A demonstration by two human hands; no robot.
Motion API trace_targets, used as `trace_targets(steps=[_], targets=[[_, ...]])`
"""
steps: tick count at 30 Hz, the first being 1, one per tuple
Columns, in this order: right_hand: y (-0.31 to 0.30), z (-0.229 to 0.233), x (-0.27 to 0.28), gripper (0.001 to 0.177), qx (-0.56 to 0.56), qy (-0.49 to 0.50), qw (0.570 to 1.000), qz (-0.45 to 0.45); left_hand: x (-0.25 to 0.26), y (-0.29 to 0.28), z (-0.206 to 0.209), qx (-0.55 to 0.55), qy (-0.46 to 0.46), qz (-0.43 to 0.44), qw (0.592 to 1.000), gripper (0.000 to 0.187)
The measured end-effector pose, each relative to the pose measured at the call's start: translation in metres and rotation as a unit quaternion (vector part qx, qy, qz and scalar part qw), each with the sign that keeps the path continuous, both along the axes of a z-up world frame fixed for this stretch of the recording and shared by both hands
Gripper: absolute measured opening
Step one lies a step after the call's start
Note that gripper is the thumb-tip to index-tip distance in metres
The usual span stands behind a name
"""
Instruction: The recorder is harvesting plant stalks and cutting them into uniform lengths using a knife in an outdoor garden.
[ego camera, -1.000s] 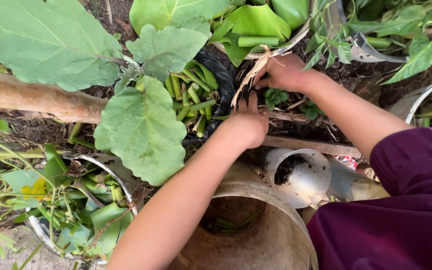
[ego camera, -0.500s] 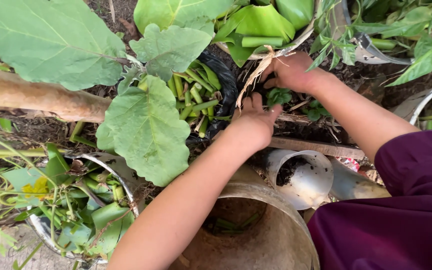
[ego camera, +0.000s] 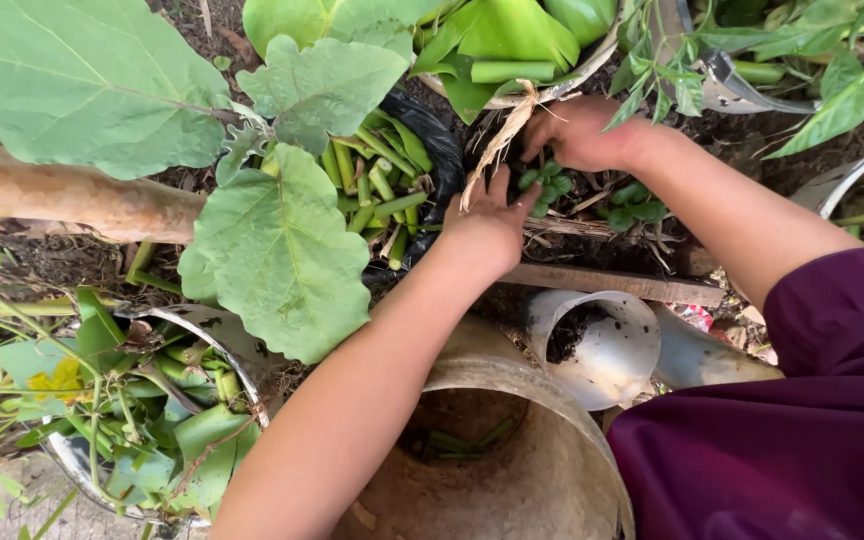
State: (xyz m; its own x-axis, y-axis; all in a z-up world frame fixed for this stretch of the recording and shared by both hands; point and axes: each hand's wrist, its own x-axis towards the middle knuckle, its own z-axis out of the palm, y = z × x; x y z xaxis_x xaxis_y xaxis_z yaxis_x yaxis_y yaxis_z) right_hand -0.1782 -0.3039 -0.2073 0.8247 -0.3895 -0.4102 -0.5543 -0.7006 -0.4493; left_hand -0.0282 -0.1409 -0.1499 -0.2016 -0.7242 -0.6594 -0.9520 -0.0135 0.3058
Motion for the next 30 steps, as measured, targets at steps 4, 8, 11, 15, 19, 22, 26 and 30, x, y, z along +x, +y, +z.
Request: trace_targets(steps=[4,8,11,15,19,22,26,30], targets=[[0.006,0.010,-0.004,0.049,0.029,-0.038,0.998,-0.047,0.003,-0.007,-0.018,0.016,-0.024,0.010,1.000,0.078],[0.009,0.030,-0.005,0.051,0.050,-0.074,0.994,-0.065,0.009,-0.008,-0.026,0.005,-0.035,0.023,0.999,0.078],[0.015,0.042,-0.008,0.059,0.041,-0.088,0.995,-0.018,0.010,-0.011,-0.017,0.027,-0.029,0.039,0.998,0.083],[0.032,0.065,-0.001,0.068,0.008,-0.024,0.999,-0.031,0.008,-0.012,0.015,0.026,-0.029,0.042,0.998,0.082],[0.035,0.046,-0.007,0.061,-0.065,-0.068,0.994,-0.051,0.005,-0.009,0.056,0.053,0.006,0.028,0.998,0.083],[0.035,0.039,-0.001,0.052,-0.083,-0.092,0.990,-0.061,0.003,-0.007,0.042,0.032,-0.010,-0.009,0.999,0.071],[0.029,0.033,0.000,0.048,-0.059,-0.098,0.991,-0.062,0.009,-0.013,0.004,-0.010,-0.038,-0.021,0.999,0.073],[0.037,0.057,-0.011,0.044,-0.053,-0.129,0.988,-0.066,0.014,-0.015,-0.006,0.031,-0.015,0.008,0.999,0.075]])
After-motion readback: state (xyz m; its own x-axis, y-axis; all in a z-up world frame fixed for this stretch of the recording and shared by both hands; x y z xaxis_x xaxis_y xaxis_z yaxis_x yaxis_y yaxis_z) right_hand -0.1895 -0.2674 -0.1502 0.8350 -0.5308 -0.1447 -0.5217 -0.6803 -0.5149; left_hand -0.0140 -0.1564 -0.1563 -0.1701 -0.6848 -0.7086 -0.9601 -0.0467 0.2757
